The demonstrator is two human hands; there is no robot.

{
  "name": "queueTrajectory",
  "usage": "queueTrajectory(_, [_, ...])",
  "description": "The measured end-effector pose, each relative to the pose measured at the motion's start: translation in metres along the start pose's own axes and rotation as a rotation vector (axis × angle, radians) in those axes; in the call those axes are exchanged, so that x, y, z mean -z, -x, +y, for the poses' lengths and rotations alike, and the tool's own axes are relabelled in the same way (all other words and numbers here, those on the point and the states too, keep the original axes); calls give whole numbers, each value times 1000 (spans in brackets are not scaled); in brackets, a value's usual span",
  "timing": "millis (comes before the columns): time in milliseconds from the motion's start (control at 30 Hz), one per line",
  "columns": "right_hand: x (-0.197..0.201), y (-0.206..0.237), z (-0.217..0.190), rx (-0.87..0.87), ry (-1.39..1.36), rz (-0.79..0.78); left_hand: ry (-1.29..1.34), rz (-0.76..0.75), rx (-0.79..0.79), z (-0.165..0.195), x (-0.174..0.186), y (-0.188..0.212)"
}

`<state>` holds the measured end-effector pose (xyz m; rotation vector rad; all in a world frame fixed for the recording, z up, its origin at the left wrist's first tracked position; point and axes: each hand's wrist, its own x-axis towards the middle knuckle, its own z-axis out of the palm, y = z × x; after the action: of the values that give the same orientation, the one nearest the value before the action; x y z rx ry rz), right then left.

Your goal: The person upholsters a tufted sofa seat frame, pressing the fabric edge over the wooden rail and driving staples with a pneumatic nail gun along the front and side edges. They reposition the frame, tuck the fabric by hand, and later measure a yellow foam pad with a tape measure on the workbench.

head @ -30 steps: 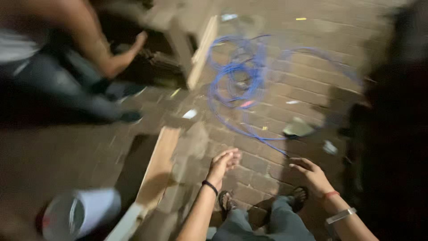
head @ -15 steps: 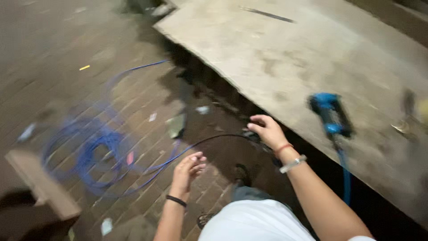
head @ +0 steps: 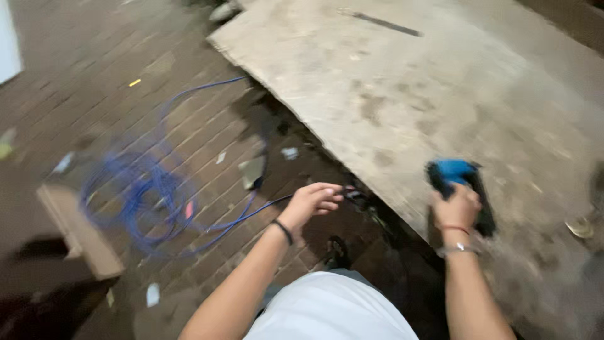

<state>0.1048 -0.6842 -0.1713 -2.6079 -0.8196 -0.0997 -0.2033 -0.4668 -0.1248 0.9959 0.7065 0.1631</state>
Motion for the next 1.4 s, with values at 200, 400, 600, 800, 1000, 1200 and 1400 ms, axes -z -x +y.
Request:
queueTrajectory(200, [-34,-28,-12,-154,-16,-6,29,166,23,17,46,-1])
queueTrajectory(400, [-42,-36,2,17,192,209,114,286,-8,13,108,26])
queueTrajectory(600, [-81,-73,-78,212,146,290,196,456,-58,-2,160,60])
queueTrajectory(800, [-137,-12,-298,614,-383,-428,285,610,-128,-17,214,131])
queueTrajectory(1000, [-133,97,-483,827,-572,-665,438,702,-195,-24,287,214])
queueTrajectory(1200, [-128,176,-601,914,-525,-766,565,768,-321,-8,387,286])
queueTrajectory(1400, [-177,227,-705,881,-496,-844,588,847,-340,-16,493,362])
